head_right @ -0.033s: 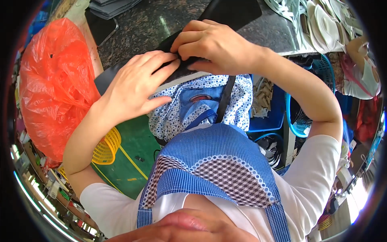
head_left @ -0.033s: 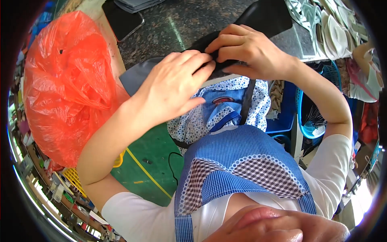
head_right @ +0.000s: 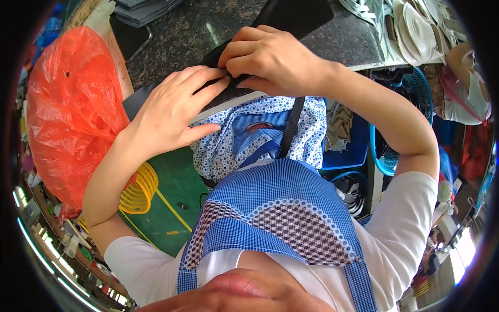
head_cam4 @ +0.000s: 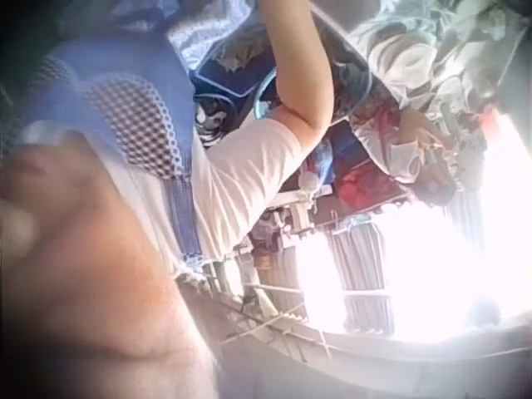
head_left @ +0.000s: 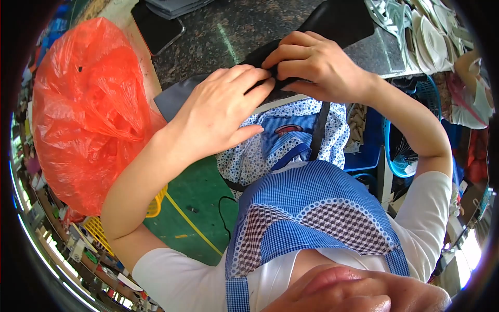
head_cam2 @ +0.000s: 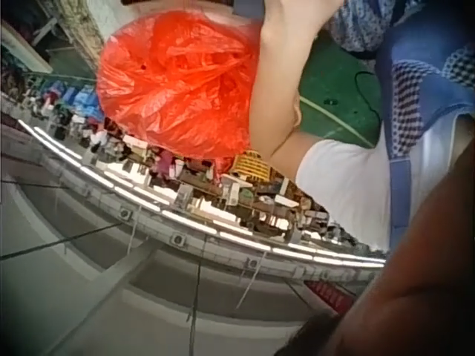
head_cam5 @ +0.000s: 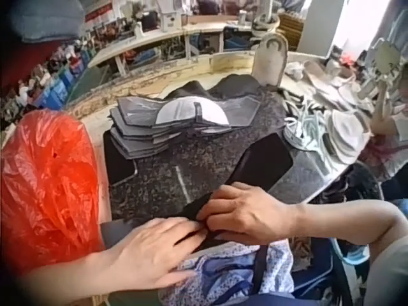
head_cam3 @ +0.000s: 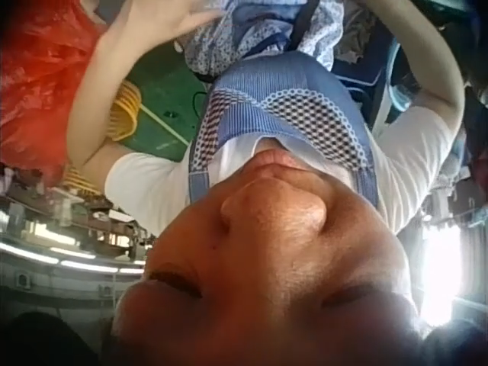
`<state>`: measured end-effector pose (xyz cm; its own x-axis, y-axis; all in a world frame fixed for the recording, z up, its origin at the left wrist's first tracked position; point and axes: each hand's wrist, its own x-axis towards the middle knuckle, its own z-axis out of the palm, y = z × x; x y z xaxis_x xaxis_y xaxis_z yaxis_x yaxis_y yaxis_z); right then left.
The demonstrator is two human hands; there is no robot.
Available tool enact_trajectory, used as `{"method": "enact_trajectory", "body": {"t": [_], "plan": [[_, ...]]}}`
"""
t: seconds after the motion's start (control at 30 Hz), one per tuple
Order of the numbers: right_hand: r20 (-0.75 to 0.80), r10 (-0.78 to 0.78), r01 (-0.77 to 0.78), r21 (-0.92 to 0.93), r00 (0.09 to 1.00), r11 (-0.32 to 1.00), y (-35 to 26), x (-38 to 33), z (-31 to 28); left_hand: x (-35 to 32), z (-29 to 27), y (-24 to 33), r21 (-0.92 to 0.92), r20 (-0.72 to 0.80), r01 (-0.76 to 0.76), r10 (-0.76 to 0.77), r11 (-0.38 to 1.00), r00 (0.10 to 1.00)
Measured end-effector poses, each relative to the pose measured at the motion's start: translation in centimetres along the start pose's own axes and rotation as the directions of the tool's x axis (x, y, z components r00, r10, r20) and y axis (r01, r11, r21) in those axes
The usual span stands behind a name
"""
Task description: Applying adhesive reinforcement strips to black shoe upper components at a manufacturing workbench.
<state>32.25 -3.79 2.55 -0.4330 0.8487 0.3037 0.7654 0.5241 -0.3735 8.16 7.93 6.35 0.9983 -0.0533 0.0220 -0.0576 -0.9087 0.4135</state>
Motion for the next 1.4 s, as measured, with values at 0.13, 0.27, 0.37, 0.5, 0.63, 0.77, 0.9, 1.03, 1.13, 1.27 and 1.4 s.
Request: {"method": "enact_trajectory", "body": {"t": [0.13, 0.27, 0.37, 0.5, 0.63, 0.77, 0.9, 1.03, 1.13, 1.27, 1.4], "plan": [[-0.085, -0.109, 0.099, -0.116, 0.990, 0.988, -3.8, -2.0, 1.7, 0.7, -1.8, -1.8, -0.150, 0.036, 0.027, -0.022, 0.988, 0.999], [0.035, 0.080, -0.084, 0.097, 0.996, 0.992, -9.1, -8.9, 7.8, 5.7, -4.4, -3.3, 0.017, -0.308, 0.023, -0.017, 1.000, 0.951], [0.224, 0.307, -0.360, 0.256, 0.925, 0.897, -8.5, -12.0, 12.9, 11.4, -5.1, -7.7, 0.473, -0.405, -0.007, 0.224, 0.881, 0.887], [0.248, 0.282, -0.375, 0.559, 0.927, 0.740, -8.1, -9.0, 5.7, 13.0, -6.9, -12.7, 0.365, -0.314, 0.050, 0.073, 0.930, 0.946], [-0.006, 0.598, -0.472, 0.607, 0.802, 0.639, -2.8, -10.3, -5.0, 12.6, -8.6, -12.3, 0.231, -0.359, -0.018, 0.103, 0.973, 0.928], [-0.477, 0.773, -0.719, 0.346, 0.419, 0.603, 8.0, -15.3, -9.6, 12.0, -9.7, -9.5, 0.231, -0.529, 0.077, 0.059, 0.970, 0.847], [-0.679, 0.438, -0.723, -0.201, 0.590, 0.661, 16.1, -14.5, -10.6, 10.0, -7.9, -4.9, 0.641, -0.563, 0.090, 0.387, 0.762, 0.730], [-0.646, 0.554, -0.786, -0.119, 0.525, 0.606, 21.9, -14.1, -9.5, 7.4, -0.5, 0.3, 0.591, -0.233, -0.122, 0.313, 0.798, 0.921], [-0.346, 0.938, -0.686, 0.676, 0.026, 0.269, 11.8, -7.5, -15.2, 3.4, 3.7, 1.8, 0.385, -0.202, 0.000, 0.084, 0.923, 0.976], [-0.684, 0.671, -0.446, 0.525, 0.285, 0.725, 11.2, -9.7, -16.6, 3.6, 3.1, 2.7, 0.313, -0.225, 0.078, -0.006, 0.947, 0.974], [-0.527, 0.661, 0.435, 0.842, 0.534, 0.320, 7.9, -8.4, -18.5, 4.1, 3.0, 2.9, 0.308, -0.174, 0.120, -0.069, 0.944, 0.982]]}}
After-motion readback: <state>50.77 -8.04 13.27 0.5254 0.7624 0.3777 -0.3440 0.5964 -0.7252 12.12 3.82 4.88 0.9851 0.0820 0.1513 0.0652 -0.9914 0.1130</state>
